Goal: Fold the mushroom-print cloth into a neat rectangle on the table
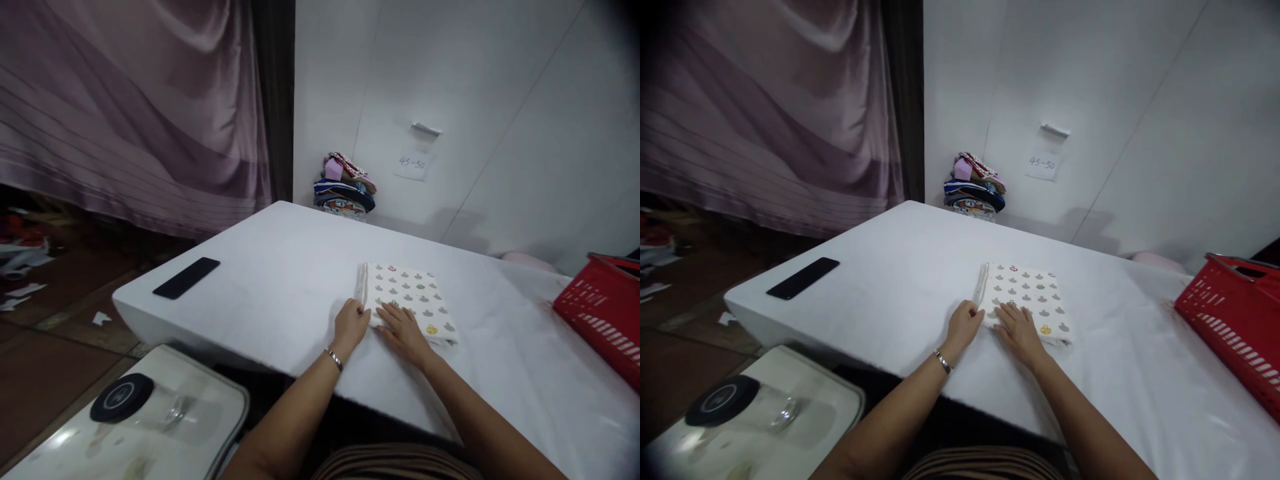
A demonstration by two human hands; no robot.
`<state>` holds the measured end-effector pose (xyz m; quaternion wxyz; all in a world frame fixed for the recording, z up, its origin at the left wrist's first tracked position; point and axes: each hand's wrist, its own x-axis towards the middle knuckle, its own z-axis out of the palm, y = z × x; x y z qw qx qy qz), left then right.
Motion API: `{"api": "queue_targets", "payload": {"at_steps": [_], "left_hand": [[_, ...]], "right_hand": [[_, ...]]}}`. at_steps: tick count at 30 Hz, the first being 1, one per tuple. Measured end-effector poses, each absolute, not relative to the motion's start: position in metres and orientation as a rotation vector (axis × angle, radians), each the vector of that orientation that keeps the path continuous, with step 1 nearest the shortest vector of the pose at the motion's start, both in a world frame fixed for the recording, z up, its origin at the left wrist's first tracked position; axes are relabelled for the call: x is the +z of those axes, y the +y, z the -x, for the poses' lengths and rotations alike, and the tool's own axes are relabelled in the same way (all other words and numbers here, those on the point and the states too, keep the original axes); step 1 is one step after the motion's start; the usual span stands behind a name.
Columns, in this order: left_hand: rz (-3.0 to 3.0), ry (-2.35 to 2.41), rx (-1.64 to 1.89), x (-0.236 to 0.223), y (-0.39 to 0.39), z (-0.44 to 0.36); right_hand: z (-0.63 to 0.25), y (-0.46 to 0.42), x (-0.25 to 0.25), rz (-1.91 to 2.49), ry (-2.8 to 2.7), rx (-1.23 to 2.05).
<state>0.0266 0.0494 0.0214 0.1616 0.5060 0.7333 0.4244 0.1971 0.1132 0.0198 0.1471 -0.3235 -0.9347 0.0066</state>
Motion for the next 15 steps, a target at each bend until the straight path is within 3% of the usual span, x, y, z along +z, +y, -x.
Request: {"api": "queue_targets", "payload": {"at_steps": [15], "left_hand": [[-1.454,2.238,0.883,0.042,0.091,-0.022]], "right_hand": [[-0.221,0.121,0.013,1.128,-2.624,0.014]]}}
